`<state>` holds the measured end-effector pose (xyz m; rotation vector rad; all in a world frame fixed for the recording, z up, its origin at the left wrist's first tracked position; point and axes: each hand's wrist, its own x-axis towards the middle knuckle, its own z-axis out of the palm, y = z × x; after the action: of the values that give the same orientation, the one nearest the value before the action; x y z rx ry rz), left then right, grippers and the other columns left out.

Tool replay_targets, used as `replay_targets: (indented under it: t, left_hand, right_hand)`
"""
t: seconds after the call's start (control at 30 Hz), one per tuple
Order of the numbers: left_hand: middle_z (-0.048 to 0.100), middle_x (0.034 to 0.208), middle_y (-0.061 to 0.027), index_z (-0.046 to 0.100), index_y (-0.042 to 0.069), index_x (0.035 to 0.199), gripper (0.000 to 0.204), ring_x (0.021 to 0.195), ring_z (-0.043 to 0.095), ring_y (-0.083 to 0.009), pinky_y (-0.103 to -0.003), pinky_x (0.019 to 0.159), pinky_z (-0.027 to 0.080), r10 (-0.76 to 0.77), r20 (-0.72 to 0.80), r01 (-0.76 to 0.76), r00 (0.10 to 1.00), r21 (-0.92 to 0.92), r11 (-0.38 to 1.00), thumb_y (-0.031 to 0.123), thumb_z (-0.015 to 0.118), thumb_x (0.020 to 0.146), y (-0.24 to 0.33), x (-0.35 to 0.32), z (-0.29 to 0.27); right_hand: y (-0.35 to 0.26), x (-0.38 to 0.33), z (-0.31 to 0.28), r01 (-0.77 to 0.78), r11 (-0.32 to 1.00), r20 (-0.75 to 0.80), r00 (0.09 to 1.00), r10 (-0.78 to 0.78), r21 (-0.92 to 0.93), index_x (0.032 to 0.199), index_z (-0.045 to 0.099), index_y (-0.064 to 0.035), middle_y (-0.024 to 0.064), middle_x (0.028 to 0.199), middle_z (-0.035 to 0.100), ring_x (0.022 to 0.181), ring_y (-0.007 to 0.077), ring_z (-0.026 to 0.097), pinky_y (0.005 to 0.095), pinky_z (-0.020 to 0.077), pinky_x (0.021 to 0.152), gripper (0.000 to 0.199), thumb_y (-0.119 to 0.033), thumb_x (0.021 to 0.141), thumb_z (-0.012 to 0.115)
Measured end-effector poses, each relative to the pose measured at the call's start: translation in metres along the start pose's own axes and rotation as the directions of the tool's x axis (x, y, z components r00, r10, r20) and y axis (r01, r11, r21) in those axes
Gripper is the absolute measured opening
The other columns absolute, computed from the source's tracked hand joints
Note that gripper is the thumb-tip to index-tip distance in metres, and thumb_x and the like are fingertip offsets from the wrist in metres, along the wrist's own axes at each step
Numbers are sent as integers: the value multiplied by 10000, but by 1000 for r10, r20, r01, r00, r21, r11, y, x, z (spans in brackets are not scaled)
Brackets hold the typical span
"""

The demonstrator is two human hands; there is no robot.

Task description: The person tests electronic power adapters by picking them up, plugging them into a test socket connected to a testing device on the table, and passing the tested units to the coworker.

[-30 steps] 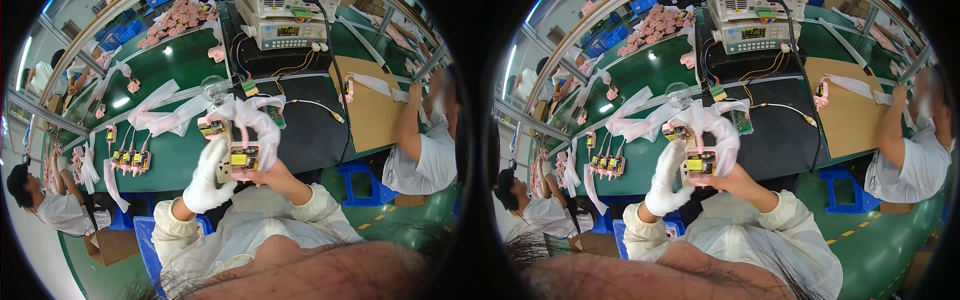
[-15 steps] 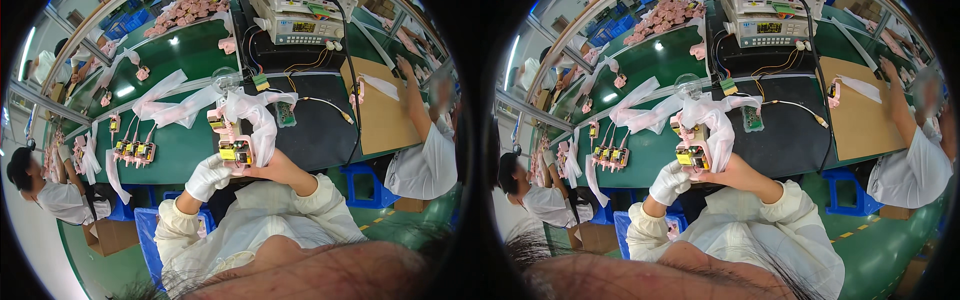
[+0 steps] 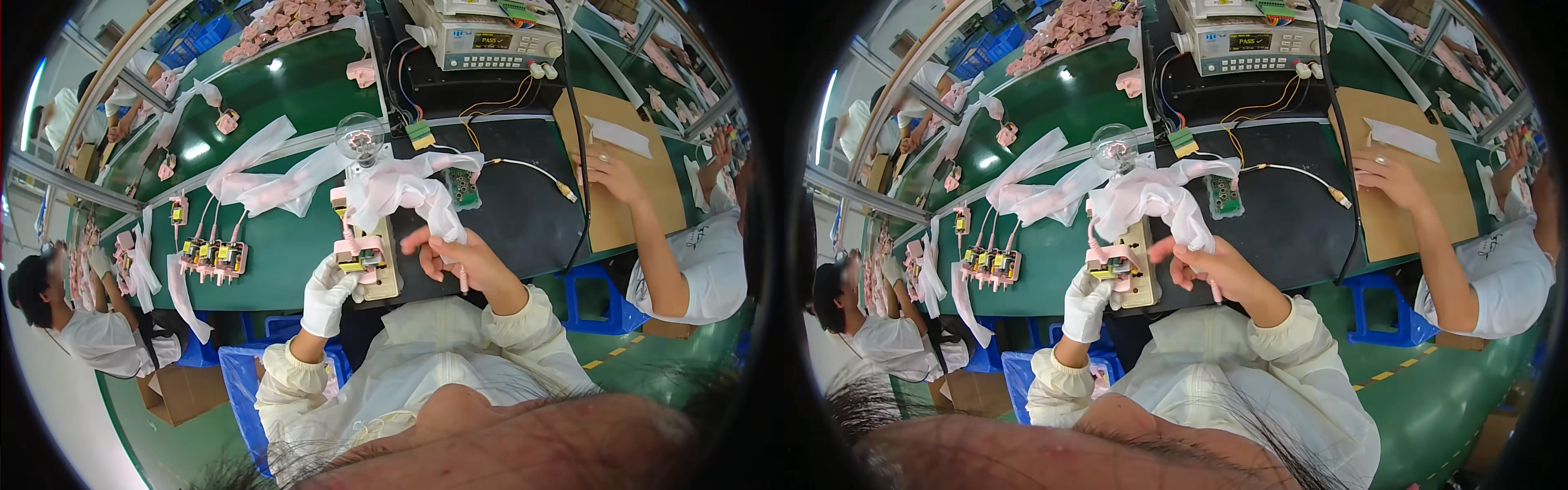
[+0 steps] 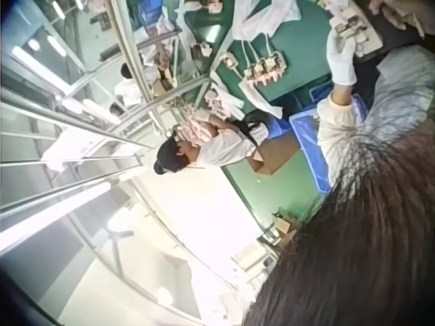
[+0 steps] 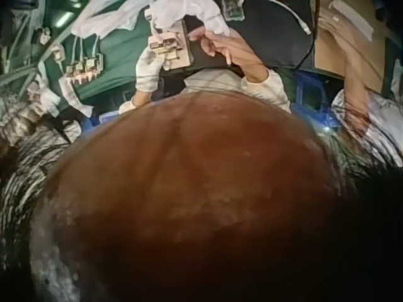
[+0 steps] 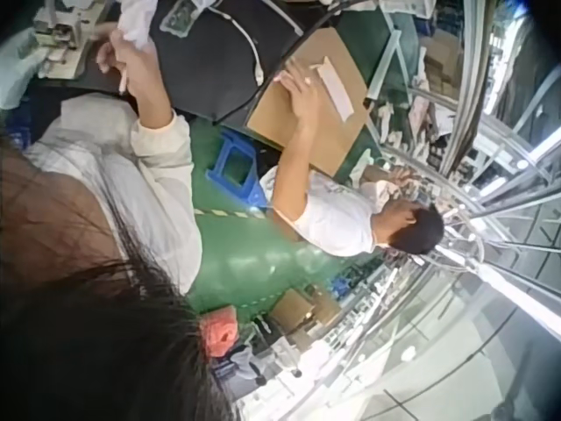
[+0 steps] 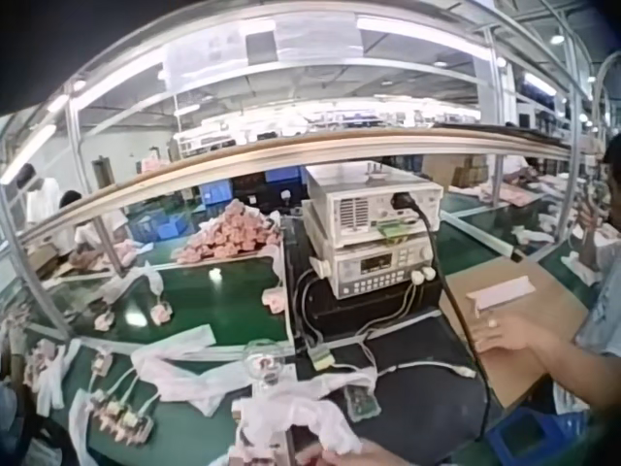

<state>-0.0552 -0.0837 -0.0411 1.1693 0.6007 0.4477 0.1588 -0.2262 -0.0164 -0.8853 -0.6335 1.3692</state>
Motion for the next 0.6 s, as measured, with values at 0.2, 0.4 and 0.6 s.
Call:
replay_targets:
  t: [0.2,0.4,0.6]
  left_hand:
    - [614,935,-60,485,-22,1139,313,671,569,-95,-216,577,475,44,-55,-46,998,-39,998,-7,571,839,-9,-1,-2]
    - [566,931,-10,536,65,1034,260,757,564,-81,-222,617,486,-105,31,93,994,266,959,-8,633,804,11,5,-14]
    - [562,904,14,559,58,982,246,801,556,-71,-223,699,476,143,180,-216,973,502,837,-17,666,774,9,15,-21]
  right_hand:
    - [4,0,-13,-235,547,321,945,-67,804,927,514,-3,43,730,457,538,92,389,242,323,499,196,-193,880,503]
    - [-1,-13,-20,-54,955,528,842,-114,292,782,582,-1,61,662,538,491,92,471,225,366,431,291,-254,904,504]
    - [-24,-18,-29,-11,896,260,955,141,-444,810,618,20,73,700,615,536,95,549,224,441,502,225,-197,862,592]
